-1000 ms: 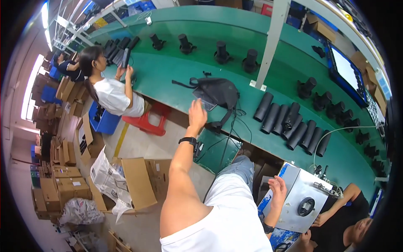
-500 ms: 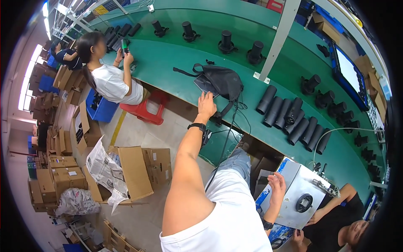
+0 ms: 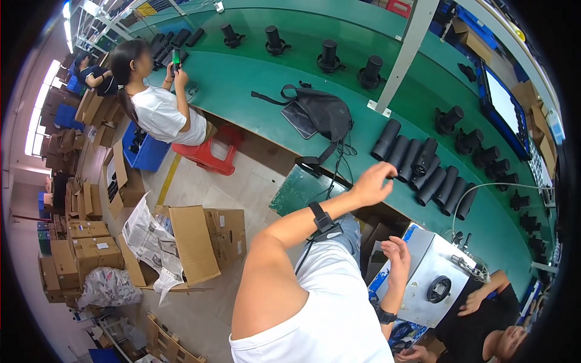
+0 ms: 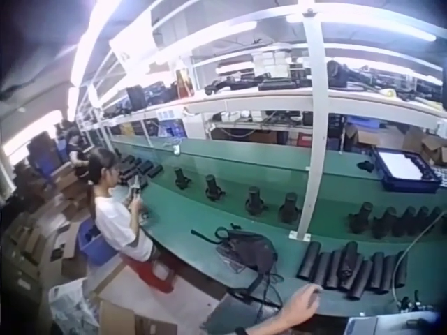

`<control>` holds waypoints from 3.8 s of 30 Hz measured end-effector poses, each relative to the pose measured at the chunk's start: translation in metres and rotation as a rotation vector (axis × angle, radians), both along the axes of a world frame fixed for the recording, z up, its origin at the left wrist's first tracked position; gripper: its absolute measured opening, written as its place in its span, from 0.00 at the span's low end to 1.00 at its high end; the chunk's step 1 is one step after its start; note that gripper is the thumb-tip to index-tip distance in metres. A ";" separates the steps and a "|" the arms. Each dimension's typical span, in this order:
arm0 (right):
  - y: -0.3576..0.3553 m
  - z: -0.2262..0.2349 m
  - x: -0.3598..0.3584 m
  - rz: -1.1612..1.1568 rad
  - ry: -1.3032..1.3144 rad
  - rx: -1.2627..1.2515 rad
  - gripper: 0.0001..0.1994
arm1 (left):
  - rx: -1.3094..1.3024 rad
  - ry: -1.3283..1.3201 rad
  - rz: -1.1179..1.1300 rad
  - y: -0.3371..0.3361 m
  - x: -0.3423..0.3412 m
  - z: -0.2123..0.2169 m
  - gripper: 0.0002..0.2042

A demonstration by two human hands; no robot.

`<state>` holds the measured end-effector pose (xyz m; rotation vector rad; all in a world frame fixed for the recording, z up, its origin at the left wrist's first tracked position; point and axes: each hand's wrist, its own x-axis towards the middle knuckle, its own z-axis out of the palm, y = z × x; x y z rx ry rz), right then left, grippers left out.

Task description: Assembling microphones by using a mechanical press to attach components to the microphone body.

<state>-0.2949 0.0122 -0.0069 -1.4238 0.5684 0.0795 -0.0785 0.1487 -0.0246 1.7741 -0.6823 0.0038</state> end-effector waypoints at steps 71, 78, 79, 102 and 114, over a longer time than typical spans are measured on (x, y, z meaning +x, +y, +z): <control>0.049 0.062 -0.015 -0.066 -0.775 -0.632 0.21 | 0.468 -0.159 -0.808 0.060 -0.116 0.123 0.41; 0.011 0.001 -0.036 -0.334 -0.611 -0.461 0.21 | 0.517 0.147 -0.769 0.082 -0.152 0.105 0.36; 0.010 0.001 -0.031 -0.394 -0.471 -0.427 0.20 | 0.486 -0.015 -0.590 0.074 -0.144 0.090 0.34; -0.041 0.010 0.006 -0.460 -0.548 0.769 0.26 | -0.120 -0.582 0.253 0.060 0.227 0.299 0.09; -0.088 0.015 0.059 -0.459 -0.649 0.889 0.27 | -0.238 -0.718 0.699 0.101 0.373 0.334 0.10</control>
